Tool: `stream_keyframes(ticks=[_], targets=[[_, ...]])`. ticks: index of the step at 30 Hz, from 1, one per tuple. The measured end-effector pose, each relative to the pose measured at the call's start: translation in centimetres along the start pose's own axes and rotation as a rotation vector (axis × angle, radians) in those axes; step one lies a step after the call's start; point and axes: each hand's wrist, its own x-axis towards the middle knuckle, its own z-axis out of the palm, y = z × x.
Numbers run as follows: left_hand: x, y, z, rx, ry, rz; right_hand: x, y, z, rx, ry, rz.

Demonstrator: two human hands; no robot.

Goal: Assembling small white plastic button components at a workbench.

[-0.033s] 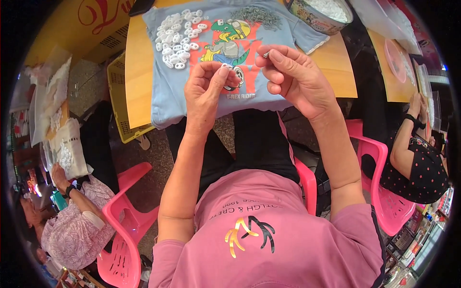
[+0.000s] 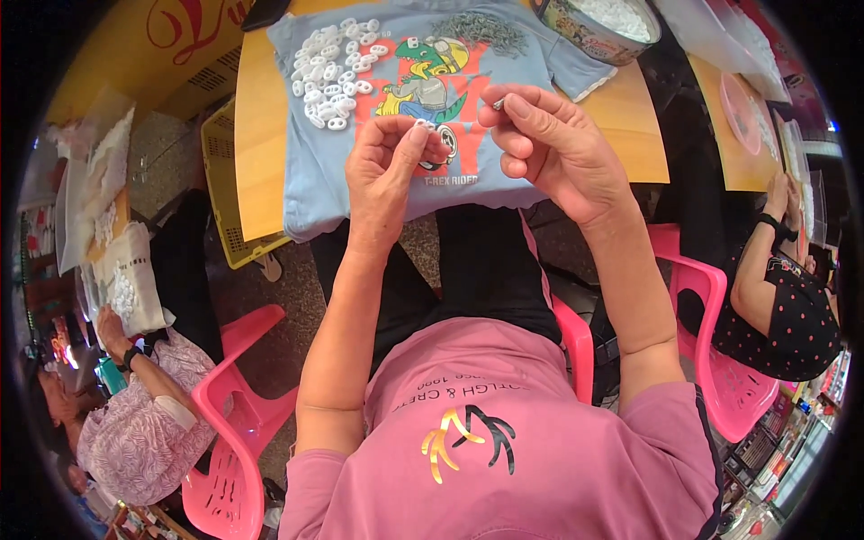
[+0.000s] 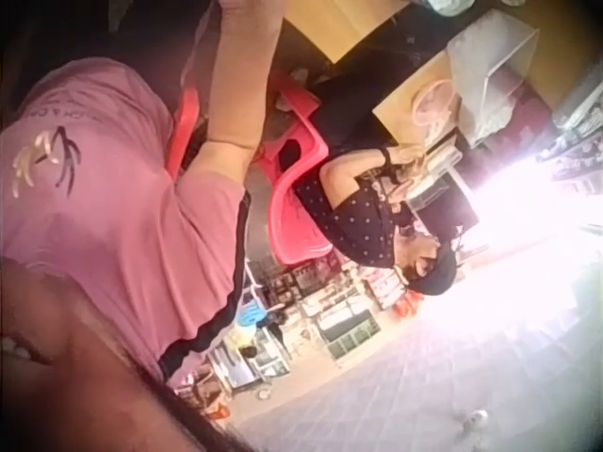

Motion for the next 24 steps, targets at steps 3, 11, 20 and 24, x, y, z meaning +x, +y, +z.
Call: stream_keyframes(ticks=[3,11,20,24], targets=[[0.0,0.0,0.1,-0.004,-0.005,0.005,-0.5,-0.3,0.3,0.016,-0.013,-0.007],[-0.1,0.1,0.1,0.010,-0.009,-0.003,-0.6,-0.2,0.0,0.060,-0.070,-0.022],[-0.2,0.1,0.2,0.022,-0.019,-0.004,0.9,0.3,-1.4,-0.050,0.043,-0.109],[-0.2,0.1,0.2,0.054,-0.018,-0.003,2.4,1.1,-3.6,-0.120,0.152,-0.118]])
